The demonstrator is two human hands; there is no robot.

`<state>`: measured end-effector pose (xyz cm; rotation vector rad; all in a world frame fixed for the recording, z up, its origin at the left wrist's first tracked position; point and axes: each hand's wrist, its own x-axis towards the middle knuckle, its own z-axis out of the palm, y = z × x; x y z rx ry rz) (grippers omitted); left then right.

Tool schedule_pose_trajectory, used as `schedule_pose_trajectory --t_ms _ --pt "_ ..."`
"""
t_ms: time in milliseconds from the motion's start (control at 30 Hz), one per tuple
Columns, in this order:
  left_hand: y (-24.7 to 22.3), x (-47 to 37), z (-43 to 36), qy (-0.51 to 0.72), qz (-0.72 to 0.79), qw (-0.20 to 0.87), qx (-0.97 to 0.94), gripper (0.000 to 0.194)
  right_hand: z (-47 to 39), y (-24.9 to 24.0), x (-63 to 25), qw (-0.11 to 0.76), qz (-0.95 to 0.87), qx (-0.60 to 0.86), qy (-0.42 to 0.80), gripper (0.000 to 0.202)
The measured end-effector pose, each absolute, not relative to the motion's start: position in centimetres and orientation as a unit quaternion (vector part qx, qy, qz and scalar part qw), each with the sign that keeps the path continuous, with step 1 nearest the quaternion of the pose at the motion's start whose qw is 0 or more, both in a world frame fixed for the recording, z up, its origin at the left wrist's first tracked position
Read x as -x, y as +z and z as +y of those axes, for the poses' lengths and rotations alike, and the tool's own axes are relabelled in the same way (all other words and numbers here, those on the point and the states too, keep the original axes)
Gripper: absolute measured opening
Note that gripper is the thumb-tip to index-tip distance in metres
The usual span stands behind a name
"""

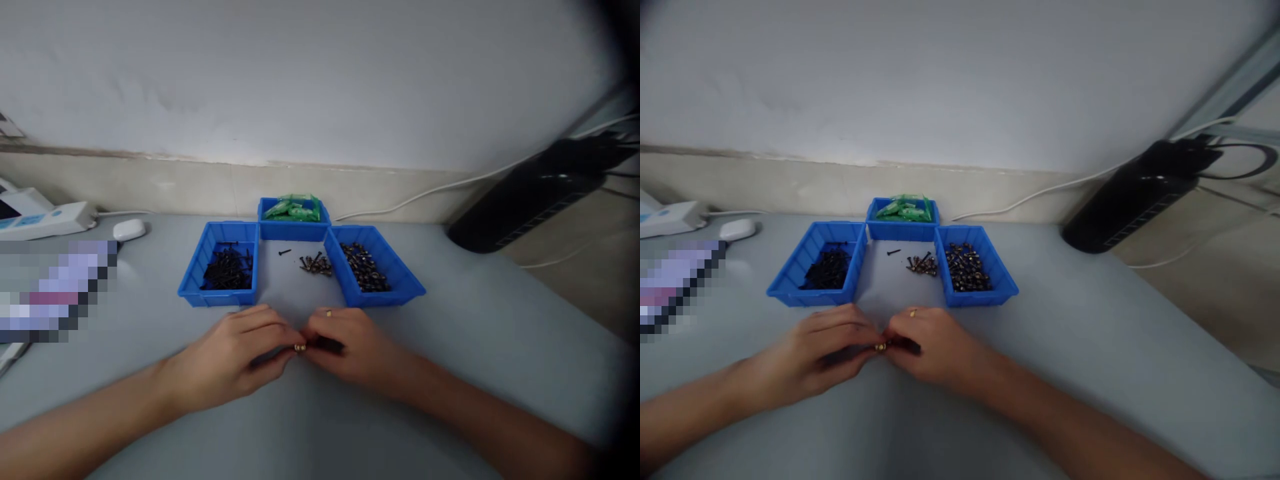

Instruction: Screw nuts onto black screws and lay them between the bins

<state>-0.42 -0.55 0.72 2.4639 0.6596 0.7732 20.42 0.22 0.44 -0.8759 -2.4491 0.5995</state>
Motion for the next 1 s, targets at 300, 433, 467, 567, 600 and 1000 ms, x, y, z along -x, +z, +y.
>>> schedule_pose_trajectory --t_ms 300,433,467,567,600,1000 --pt "0.81 0.34 -0.56 0.282 0.271 0.225 -0.892 0.012 0.3 0.41 -20.35 0.224 -0.905 0.311 0.185 0.014" --pt "0.59 0.42 -0.41 0.264 0.314 0.212 -0.887 0.009 0.3 0.49 -20.56 0.224 -0.909 0.311 0.164 0.014" --pt "0.53 0.43 -0.36 0.26 0.321 0.21 -0.886 0.008 0.29 0.54 -20.62 0.224 -0.909 0.311 0.161 0.014" --pt "0.42 0.44 -0.25 0.245 0.331 0.212 -0.886 0.006 0.24 0.69 -20.76 0.22 -0.916 0.302 0.148 0.015" --pt "0.41 0.44 -0.24 0.242 0.332 0.215 -0.886 0.006 0.21 0.74 -20.77 0.22 -0.918 0.297 0.145 0.015" --pt "0.44 0.26 -0.1 0.24 0.316 0.215 -0.892 0.006 -0.06 1.31 -20.63 0.229 -0.916 0.294 0.149 0.024"
